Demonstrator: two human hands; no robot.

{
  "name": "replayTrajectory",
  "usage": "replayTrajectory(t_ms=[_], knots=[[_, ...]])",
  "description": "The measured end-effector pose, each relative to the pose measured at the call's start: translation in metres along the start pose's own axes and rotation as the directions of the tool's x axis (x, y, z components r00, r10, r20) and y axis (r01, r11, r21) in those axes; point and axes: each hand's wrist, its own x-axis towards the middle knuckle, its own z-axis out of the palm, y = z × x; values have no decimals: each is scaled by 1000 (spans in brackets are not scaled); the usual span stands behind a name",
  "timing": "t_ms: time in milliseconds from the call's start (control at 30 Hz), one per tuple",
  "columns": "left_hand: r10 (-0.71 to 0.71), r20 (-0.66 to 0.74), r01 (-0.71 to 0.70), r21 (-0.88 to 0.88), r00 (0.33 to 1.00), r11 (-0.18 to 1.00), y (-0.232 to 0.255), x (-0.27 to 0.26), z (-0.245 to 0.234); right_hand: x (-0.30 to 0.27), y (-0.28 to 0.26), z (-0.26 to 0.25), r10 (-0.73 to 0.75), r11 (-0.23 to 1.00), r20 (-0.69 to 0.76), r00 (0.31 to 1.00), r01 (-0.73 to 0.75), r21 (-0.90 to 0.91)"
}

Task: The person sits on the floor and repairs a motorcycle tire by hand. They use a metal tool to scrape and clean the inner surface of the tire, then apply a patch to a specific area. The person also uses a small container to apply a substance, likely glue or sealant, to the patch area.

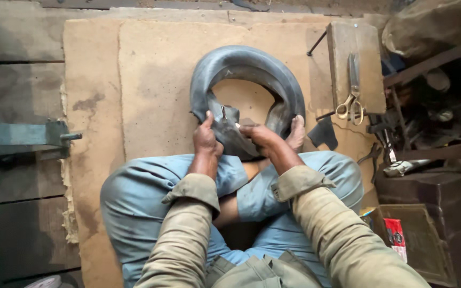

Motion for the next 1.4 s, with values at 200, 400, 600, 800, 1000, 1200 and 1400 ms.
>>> replayTrajectory(t_ms=[200, 400, 600, 800, 1000, 1200, 1400], knots=[[6, 56, -7, 20, 998, 1000, 6, -7, 6, 13, 16, 0, -97, 963, 23, 995, 88, 255], [18, 90, -31, 155, 996, 987, 10, -8, 6, 31, 11, -7, -387, 907, -445, 807, 420, -28], [-207, 12, 195, 286, 978, 938, 23, -13, -1, 38, 7, -6, -346, 907, -342, 874, 405, 116], [-282, -96, 295, 440, 955, 848, 34, -32, -5, 37, 1, -20, -109, 829, 225, 968, -36, 558], [-217, -73, 223, 508, 973, 832, 43, -41, 4, 0, -25, -10, -56, 941, 383, 922, -80, 330], [-209, -99, 225, 616, 973, 755, 41, -33, -6, -58, -57, 12, -159, 955, 292, 943, 72, 288], [-163, 68, 90, 599, 984, 795, 41, -35, -7, -35, -46, 19, -164, 961, 158, 974, 122, 248]])
